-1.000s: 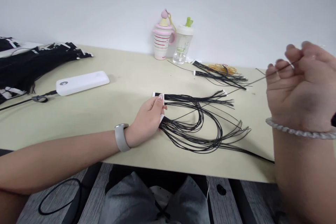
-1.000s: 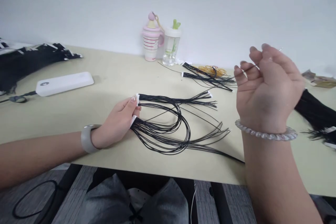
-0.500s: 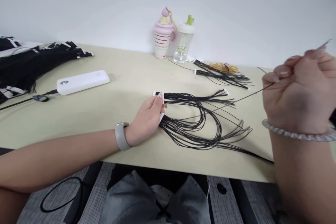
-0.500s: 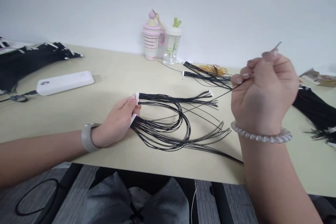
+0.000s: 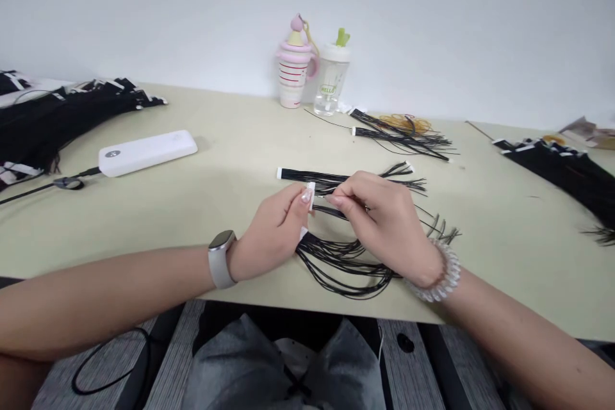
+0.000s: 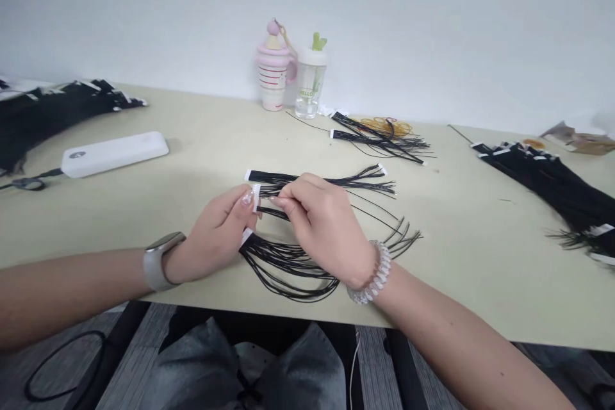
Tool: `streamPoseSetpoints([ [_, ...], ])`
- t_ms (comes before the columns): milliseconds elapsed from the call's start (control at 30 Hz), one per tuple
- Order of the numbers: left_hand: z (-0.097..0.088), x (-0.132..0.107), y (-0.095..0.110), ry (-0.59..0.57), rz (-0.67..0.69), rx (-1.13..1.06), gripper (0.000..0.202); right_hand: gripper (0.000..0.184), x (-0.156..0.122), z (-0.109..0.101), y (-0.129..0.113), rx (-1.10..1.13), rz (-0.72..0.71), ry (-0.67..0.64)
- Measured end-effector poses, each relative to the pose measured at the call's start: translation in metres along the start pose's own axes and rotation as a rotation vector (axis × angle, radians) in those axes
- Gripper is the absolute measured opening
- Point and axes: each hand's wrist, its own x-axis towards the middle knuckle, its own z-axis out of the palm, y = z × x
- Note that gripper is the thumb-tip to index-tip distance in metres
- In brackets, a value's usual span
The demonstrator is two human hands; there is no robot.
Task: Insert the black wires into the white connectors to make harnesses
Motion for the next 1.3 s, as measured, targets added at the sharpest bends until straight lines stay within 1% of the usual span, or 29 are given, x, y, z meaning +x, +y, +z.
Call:
streamPoseSetpoints([
  [133, 0.0007, 0.0003, -0.0018, -0.018, 0.024, 0.044, 0.035, 0.014, -0.0005, 0.003, 0.0011, -0.003, 0.004, 0.008],
  [400, 0.0006, -0.0002, -0.002, -0.029, 0.032, 0.067, 0.034, 0.014, -0.0011, 0.0027, 0.0012, -0.037, -0.003, -0.007],
  [633, 0.0016, -0.0006, -0.0013, -0.031, 0.039, 0.077, 0.034, 0.014, -0.0012, 0.0015, 0.0018, -0.072, 0.009, -0.084],
  [867, 0.0015, -0.0009, -0.0023, -0.047, 0.039, 0.074, 0.035, 0.015, -0.0018, 0.002, 0.0037, 0.028, -0.031, -0.057],
  [1000, 0.0019, -0.0011, -0.0021, -0.057, 0.028, 0.085, 0.035, 0.016, -0.0015, 0.0052, 0.0031, -0.001, -0.02, -0.053],
  [1167, 0.0009, -0.0004, -0.0026, -0.06, 0.011, 0.104, 0.036, 0.019, -0.0007, 0.0098, 0.001, 0.007, -0.023, -0.016],
  [1300, -0.001, 0.0033, -0.0011, -0.03, -0.016, 0.04, 0.038, 0.016, 0.0035, 0.0045, 0.0076, -0.002, -0.033, -0.016],
])
